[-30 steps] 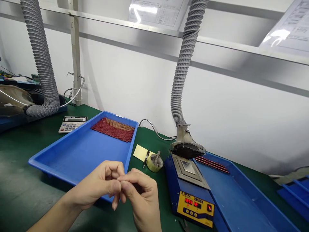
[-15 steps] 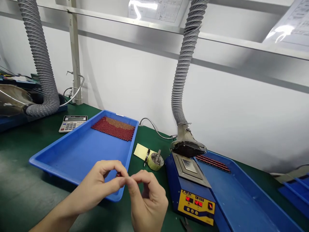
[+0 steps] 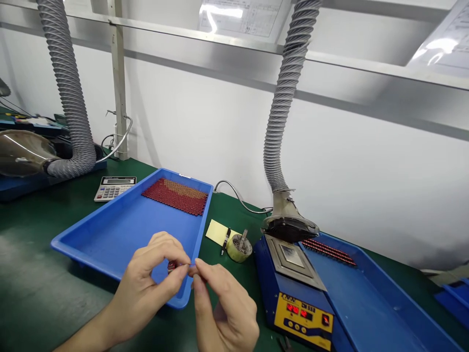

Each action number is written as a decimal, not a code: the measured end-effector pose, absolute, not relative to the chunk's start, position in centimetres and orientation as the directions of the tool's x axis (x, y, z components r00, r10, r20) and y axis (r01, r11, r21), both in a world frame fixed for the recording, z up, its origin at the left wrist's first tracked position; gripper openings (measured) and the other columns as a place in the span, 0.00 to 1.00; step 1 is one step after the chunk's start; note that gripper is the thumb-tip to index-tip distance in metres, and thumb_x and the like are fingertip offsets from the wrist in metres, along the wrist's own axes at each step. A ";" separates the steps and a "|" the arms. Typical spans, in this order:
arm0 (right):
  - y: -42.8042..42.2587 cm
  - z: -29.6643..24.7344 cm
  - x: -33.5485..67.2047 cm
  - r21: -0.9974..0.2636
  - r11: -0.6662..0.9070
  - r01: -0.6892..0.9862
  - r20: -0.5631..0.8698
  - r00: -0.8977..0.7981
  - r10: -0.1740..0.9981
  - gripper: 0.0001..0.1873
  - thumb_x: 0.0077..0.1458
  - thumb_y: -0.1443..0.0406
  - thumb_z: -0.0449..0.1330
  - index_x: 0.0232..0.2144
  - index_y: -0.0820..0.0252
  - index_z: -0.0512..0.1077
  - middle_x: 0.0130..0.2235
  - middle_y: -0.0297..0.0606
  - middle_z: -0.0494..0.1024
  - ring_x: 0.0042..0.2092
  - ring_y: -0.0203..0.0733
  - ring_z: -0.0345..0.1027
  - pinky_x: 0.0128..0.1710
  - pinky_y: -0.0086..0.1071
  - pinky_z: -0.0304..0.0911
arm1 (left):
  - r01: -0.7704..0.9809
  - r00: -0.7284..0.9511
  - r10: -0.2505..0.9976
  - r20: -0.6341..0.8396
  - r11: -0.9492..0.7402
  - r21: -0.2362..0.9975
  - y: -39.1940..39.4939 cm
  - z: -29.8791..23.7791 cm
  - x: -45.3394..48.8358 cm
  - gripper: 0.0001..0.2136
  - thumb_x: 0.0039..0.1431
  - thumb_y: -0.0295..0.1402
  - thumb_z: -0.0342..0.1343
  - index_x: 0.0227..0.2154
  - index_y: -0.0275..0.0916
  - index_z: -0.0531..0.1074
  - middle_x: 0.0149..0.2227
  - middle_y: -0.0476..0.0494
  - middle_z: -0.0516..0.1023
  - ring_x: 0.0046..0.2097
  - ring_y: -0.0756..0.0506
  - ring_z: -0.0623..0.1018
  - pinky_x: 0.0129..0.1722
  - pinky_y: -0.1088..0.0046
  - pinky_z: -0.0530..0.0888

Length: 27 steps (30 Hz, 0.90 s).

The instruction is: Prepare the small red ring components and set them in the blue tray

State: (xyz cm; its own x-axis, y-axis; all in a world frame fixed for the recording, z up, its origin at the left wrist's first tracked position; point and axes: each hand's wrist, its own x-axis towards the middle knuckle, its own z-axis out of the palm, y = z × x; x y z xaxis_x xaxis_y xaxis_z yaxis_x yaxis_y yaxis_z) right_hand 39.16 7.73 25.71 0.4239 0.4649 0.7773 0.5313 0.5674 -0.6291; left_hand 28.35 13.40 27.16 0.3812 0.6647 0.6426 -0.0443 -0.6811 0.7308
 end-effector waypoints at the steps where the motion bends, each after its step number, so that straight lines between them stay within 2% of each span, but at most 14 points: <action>1: 7.7 25.5 39.2 -0.628 0.554 0.546 0.778 0.427 0.461 0.18 0.51 0.74 0.62 0.39 0.45 0.77 0.32 0.29 0.79 0.31 0.39 0.70 0.33 0.32 0.66 | -0.046 0.384 0.667 0.638 -0.677 0.735 13.4 27.2 28.4 0.06 0.58 0.26 0.52 0.27 0.39 0.68 0.24 0.52 0.69 0.31 0.51 0.68 0.38 0.71 0.61; 5: 7.8 25.2 39.4 -0.607 0.553 0.570 0.793 0.403 0.456 0.21 0.51 0.74 0.62 0.42 0.43 0.76 0.34 0.26 0.79 0.32 0.36 0.70 0.35 0.29 0.66 | -0.059 0.403 0.676 0.617 -0.653 0.755 13.4 27.1 28.3 0.05 0.59 0.26 0.51 0.27 0.39 0.68 0.25 0.53 0.68 0.31 0.51 0.67 0.39 0.71 0.61; 11: 8.0 25.8 40.1 -0.515 0.608 0.605 0.846 0.246 0.472 0.22 0.52 0.77 0.59 0.42 0.45 0.75 0.33 0.30 0.78 0.33 0.39 0.71 0.31 0.31 0.67 | -0.038 0.475 0.655 0.588 -0.652 0.757 13.6 27.0 28.0 0.04 0.59 0.26 0.50 0.29 0.39 0.66 0.27 0.52 0.68 0.32 0.51 0.67 0.40 0.71 0.61; 16: 8.1 26.0 40.9 -0.502 0.626 0.597 0.849 0.204 0.487 0.16 0.52 0.77 0.59 0.37 0.51 0.75 0.31 0.32 0.77 0.31 0.38 0.70 0.31 0.30 0.66 | -0.011 0.483 0.559 0.674 -0.766 0.642 13.8 27.1 28.0 0.04 0.60 0.25 0.49 0.30 0.37 0.66 0.26 0.50 0.70 0.30 0.51 0.68 0.38 0.72 0.62; 18: 7.9 26.1 40.9 -0.534 0.608 0.587 0.825 0.204 0.528 0.12 0.53 0.75 0.58 0.34 0.53 0.74 0.30 0.32 0.76 0.31 0.38 0.70 0.31 0.29 0.65 | 0.044 0.480 0.495 0.725 -0.838 0.543 13.7 27.2 28.1 0.05 0.60 0.24 0.48 0.30 0.37 0.67 0.26 0.50 0.70 0.29 0.51 0.68 0.38 0.71 0.62; 20: 7.7 26.2 40.7 -0.614 0.528 0.586 0.764 0.275 0.583 0.06 0.55 0.71 0.58 0.31 0.55 0.73 0.28 0.33 0.75 0.30 0.38 0.68 0.29 0.28 0.63 | 0.130 0.478 0.439 0.761 -0.892 0.433 13.6 27.1 28.1 0.07 0.60 0.24 0.47 0.30 0.37 0.67 0.25 0.50 0.70 0.29 0.51 0.68 0.41 0.68 0.61; 22: 7.6 26.2 40.4 -0.716 0.449 0.535 0.675 0.369 0.639 0.07 0.58 0.66 0.57 0.28 0.56 0.71 0.26 0.33 0.73 0.27 0.36 0.66 0.26 0.26 0.61 | 0.206 0.473 0.422 0.773 -0.906 0.368 13.5 27.0 28.2 0.08 0.60 0.23 0.46 0.28 0.37 0.67 0.24 0.50 0.70 0.29 0.51 0.69 0.44 0.66 0.60; 24: 7.6 26.1 40.3 -0.778 0.453 0.436 0.620 0.410 0.669 0.10 0.60 0.63 0.55 0.27 0.57 0.69 0.24 0.32 0.72 0.26 0.35 0.65 0.25 0.24 0.61 | 0.223 0.452 0.439 0.777 -0.899 0.378 13.4 27.0 28.2 0.08 0.60 0.23 0.47 0.28 0.37 0.67 0.24 0.51 0.69 0.29 0.51 0.68 0.46 0.65 0.59; 27: 7.7 25.8 40.2 -0.751 0.524 0.401 0.660 0.441 0.608 0.07 0.60 0.65 0.56 0.30 0.56 0.71 0.24 0.31 0.72 0.27 0.34 0.66 0.28 0.25 0.63 | 0.154 0.424 0.501 0.755 -0.861 0.485 13.3 27.0 28.2 0.07 0.60 0.24 0.47 0.28 0.38 0.65 0.24 0.52 0.69 0.27 0.52 0.67 0.44 0.66 0.60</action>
